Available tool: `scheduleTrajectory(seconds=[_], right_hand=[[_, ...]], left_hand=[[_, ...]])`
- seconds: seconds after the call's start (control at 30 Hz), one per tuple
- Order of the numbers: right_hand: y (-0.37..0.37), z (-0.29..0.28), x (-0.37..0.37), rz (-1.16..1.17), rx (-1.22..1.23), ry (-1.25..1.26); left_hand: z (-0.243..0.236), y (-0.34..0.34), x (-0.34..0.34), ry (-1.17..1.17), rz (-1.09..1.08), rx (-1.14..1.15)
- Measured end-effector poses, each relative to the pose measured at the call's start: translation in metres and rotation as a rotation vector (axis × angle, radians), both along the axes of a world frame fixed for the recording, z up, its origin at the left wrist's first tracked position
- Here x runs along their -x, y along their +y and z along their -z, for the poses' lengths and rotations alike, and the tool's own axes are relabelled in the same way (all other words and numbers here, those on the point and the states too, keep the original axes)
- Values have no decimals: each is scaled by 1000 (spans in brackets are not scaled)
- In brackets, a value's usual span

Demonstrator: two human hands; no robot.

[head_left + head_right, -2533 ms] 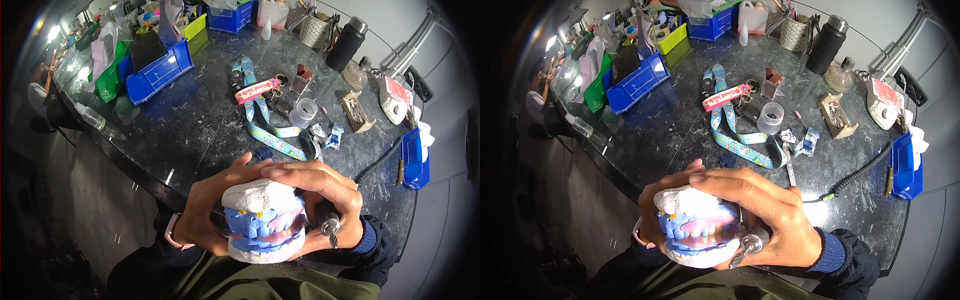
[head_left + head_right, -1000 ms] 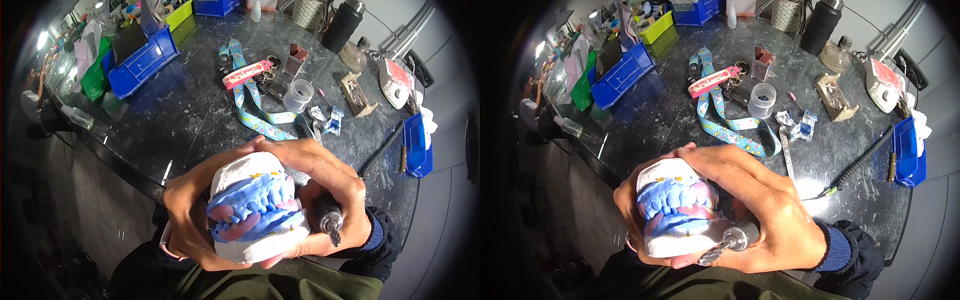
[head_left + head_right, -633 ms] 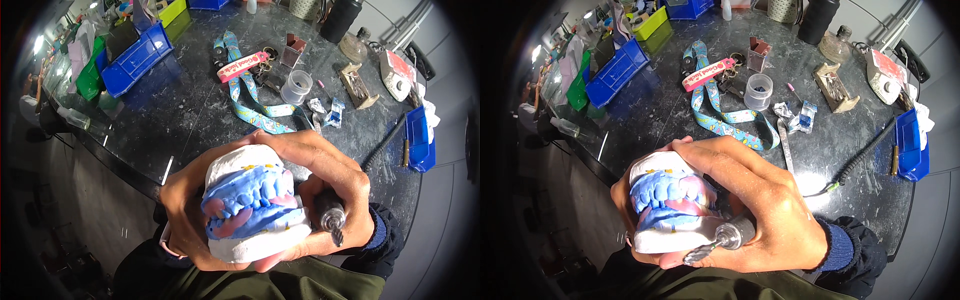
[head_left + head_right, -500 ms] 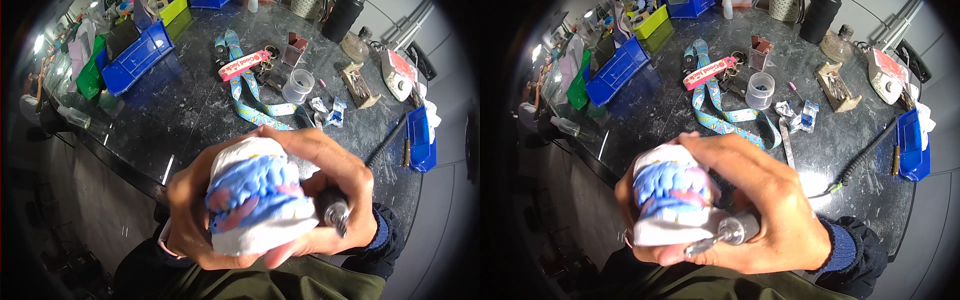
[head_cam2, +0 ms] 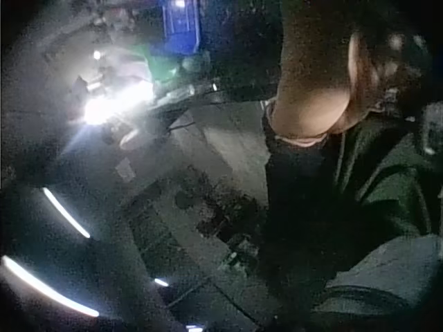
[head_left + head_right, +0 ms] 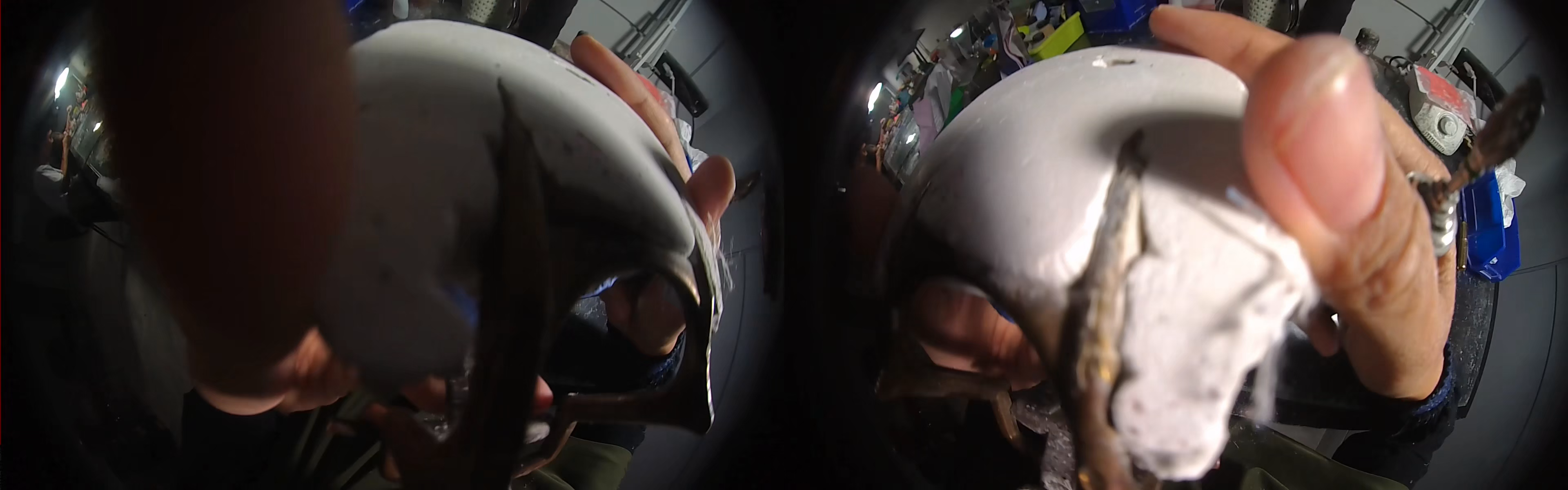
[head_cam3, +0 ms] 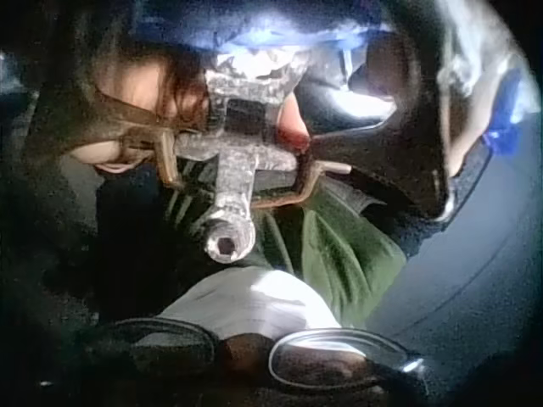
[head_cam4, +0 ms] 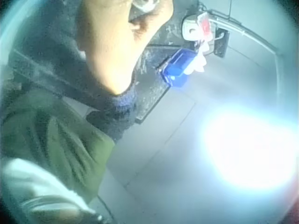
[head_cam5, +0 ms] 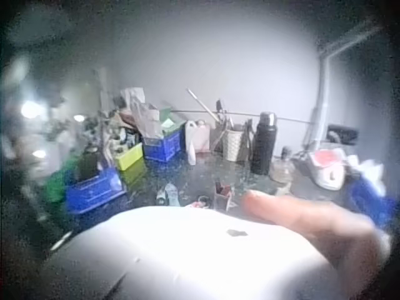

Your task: The person grinds a dental cast and denture using a rotary tool, tests the bite by placing articulating paper between the casts, and trims the denture further using the rotary tool.

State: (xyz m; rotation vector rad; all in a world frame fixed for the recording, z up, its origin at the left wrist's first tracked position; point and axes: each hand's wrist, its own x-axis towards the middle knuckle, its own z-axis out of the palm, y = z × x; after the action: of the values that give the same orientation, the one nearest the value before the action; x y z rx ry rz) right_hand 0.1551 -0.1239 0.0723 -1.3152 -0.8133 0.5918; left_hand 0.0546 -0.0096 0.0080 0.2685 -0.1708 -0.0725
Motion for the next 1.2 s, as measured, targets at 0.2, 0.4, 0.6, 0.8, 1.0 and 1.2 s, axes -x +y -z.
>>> scheduleTrajectory(seconds=[0.2, 0.4, 0.6, 0.8, 1.0, 1.2], right_hand=[[-2, -7, -4, 33, -29, -35], [1, -13, -9, 30, -58, -27], [-3, -21, -8, 85, -59, -60], [-15, -35, -4, 152, -60, -95], [-26, -34, 3, 218, -45, -105], [-48, -30, 0, 184, -165, -182]], left_hand=[[-15, 5, 22, -9, 26, 129], [-23, 24, 59, 83, -4, 318], [-21, 26, 60, 105, 57, 418], [-36, 13, 33, 148, -100, 195], [-57, 34, 7, -382, 60, -59], [-79, 50, 17, -582, 64, -217]])
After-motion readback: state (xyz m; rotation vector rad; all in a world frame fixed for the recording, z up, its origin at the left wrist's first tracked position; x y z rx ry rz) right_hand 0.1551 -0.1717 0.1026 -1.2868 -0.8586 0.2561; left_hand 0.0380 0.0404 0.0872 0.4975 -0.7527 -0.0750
